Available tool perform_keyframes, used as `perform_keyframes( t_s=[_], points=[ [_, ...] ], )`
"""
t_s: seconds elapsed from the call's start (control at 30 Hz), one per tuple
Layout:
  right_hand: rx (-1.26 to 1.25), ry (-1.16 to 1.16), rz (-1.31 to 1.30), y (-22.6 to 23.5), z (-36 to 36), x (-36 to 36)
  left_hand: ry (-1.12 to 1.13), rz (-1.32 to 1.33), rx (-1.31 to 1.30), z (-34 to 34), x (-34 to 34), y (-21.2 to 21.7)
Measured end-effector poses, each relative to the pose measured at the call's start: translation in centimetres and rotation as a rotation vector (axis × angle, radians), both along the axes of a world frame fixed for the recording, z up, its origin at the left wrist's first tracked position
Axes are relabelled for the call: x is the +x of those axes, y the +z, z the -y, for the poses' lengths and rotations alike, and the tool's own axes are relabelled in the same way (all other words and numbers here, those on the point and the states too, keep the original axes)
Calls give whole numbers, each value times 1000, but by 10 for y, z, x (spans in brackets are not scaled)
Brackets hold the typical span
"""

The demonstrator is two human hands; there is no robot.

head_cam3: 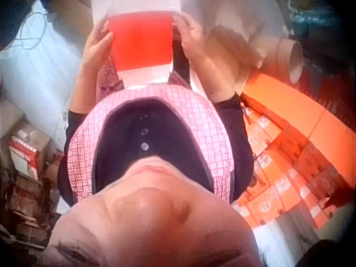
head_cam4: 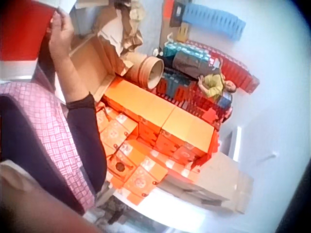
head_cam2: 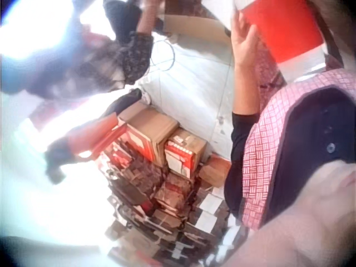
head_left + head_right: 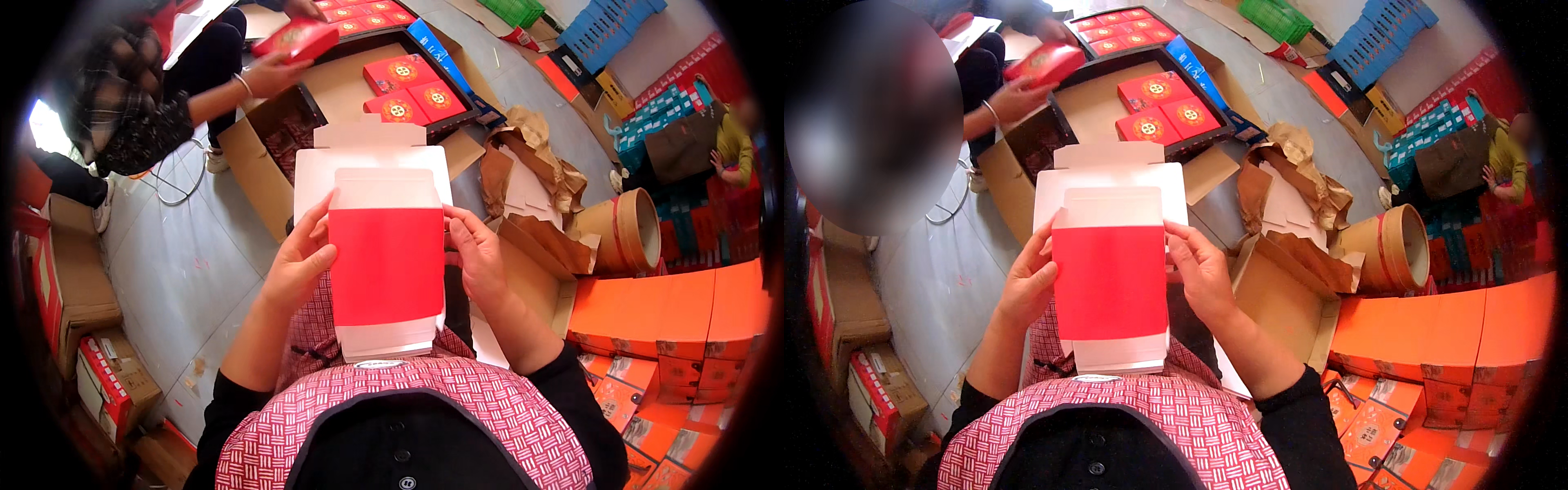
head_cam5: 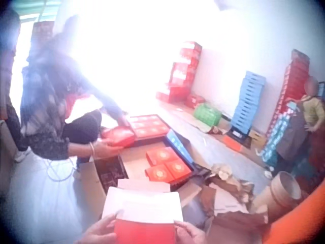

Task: The person folds flat white cardboard pieces into small boxes and inserts red paper packets into them. They place the completed boxes into a larger cardboard container. The person repeats this process multiple times.

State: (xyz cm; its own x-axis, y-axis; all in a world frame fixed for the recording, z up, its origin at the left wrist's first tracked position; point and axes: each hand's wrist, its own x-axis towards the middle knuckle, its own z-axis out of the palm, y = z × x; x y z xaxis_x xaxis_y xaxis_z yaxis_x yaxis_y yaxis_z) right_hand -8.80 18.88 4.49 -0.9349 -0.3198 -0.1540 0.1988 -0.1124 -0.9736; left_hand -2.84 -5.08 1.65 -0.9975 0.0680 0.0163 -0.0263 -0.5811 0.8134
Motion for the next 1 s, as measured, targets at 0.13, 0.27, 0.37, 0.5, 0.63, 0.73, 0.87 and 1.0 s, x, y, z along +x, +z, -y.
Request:
perform_keyframes(
  t_s=[0.13, 0.27, 0.37, 0.5, 0.63, 0.73, 0.87, 1.0],
  points=[
    [42, 62, -116, -4, -1, -6, -136, 87, -75, 14, -5, -4],
    [-20, 214, 55, -14, -13, -17, -163, 138, -160, 18, -10, -3],
    [46, 303, 120, -17, -17, -18, -98, 152, -203, 12, -12, 0],
    [263, 163, -341, -27, -12, -10, -60, 149, -207, 8, -10, -9],
    [87, 47, -518, -31, -15, -1, -5, 37, -299, 0, -1, -9],
    [124, 113, -525, -4, -20, -12, -50, -6, -352, -4, 3, -2],
    [279, 454, -74, 44, -12, -52, -104, -109, -333, -11, 3, 10],
    [303, 735, 29, 60, 4, -68, -128, -187, -396, -10, -1, 22]
  ],
)
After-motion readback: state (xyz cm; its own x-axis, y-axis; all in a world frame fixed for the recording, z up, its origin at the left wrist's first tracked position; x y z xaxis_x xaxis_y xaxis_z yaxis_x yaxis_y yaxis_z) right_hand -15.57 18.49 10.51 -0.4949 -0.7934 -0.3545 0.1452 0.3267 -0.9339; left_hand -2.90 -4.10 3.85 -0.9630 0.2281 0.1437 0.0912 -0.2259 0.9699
